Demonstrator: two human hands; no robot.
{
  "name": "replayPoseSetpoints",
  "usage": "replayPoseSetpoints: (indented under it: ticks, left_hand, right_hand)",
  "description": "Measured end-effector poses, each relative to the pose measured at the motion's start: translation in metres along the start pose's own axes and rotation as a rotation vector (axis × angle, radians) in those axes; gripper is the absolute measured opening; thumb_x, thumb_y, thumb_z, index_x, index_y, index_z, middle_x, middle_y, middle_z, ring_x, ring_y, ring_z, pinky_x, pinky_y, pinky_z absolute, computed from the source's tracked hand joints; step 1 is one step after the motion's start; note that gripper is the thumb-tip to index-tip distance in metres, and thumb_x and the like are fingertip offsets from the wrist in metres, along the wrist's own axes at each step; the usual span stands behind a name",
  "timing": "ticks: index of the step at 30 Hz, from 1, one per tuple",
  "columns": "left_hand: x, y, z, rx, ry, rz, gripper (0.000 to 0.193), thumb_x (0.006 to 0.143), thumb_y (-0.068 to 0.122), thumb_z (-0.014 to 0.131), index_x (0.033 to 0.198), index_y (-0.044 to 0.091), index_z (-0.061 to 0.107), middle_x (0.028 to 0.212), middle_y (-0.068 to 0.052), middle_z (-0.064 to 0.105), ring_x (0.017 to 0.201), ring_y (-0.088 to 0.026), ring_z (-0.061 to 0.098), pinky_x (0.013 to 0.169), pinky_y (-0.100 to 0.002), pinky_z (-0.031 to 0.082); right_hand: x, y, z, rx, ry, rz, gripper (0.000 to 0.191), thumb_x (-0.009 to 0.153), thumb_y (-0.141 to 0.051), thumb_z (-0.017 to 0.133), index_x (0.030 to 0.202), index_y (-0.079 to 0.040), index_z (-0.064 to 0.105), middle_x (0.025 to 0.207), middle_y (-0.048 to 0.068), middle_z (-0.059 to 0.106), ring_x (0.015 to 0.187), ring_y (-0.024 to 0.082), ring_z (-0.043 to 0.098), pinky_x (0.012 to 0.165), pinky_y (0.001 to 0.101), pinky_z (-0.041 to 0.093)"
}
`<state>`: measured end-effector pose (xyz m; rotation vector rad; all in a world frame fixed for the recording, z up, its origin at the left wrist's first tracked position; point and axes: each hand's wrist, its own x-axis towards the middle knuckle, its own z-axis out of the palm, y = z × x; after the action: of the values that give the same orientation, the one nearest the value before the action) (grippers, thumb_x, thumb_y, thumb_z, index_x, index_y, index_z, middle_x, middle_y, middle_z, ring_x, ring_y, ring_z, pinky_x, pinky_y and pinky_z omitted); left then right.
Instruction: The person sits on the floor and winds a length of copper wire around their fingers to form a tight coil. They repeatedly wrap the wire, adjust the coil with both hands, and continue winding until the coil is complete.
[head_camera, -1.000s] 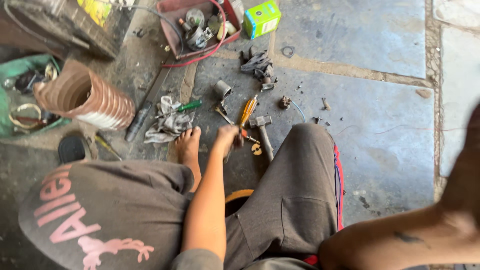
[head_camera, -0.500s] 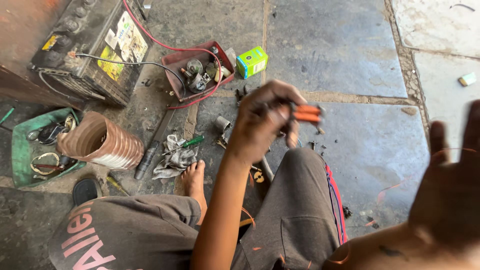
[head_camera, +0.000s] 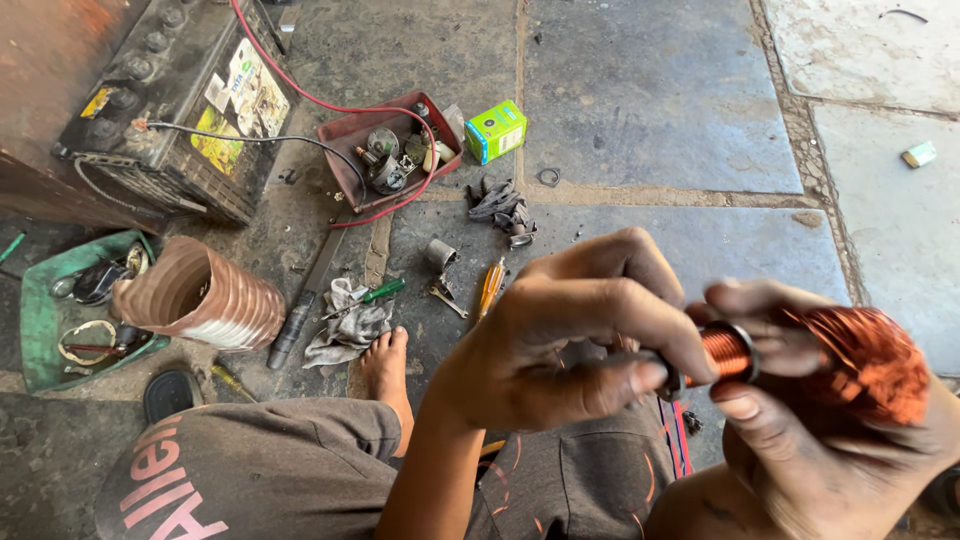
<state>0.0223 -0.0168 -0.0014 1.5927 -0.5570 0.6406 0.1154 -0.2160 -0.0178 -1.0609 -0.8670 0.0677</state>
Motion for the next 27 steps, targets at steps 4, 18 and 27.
replayPoseSetpoints:
  ticks: [4, 18, 27]
  left_hand:
    - [0.005, 0.009, -0.003, -0.122, 0.01, -0.117, 0.02, 0.103, 0.018, 0.068, 0.122, 0.012, 0.07, 0.107, -0.001, 0.065, 0.089, -0.009, 0.065, 0.073, -0.023, 0.056]
    - [0.005, 0.059, 0.05, 0.292, 0.172, -0.219, 0.029, 0.093, 0.008, 0.077, 0.119, 0.002, 0.065, 0.113, -0.011, 0.073, 0.105, -0.02, 0.073, 0.094, -0.027, 0.058]
    - [0.015, 0.065, 0.051, 0.039, 0.289, -0.42, 0.037, 0.09, 0.012, 0.069, 0.123, 0.005, 0.055, 0.108, -0.01, 0.072, 0.104, -0.018, 0.076, 0.095, -0.03, 0.061]
  right_hand:
    - [-0.014, -0.002, -0.005, 0.055, 0.057, -0.005, 0.02, 0.098, 0.003, 0.083, 0.112, -0.001, 0.069, 0.121, 0.023, 0.068, 0.113, 0.029, 0.069, 0.103, 0.0443, 0.06]
    - [-0.032, 0.039, -0.073, -0.033, -0.114, -0.207, 0.018, 0.104, -0.008, 0.076, 0.117, -0.017, 0.068, 0.125, 0.004, 0.064, 0.123, 0.023, 0.062, 0.11, 0.0449, 0.054]
    - [-0.027, 0.036, -0.07, -0.062, -0.149, -0.19, 0.016, 0.104, -0.01, 0.077, 0.118, -0.012, 0.069, 0.129, 0.008, 0.063, 0.126, 0.026, 0.061, 0.11, 0.0471, 0.052]
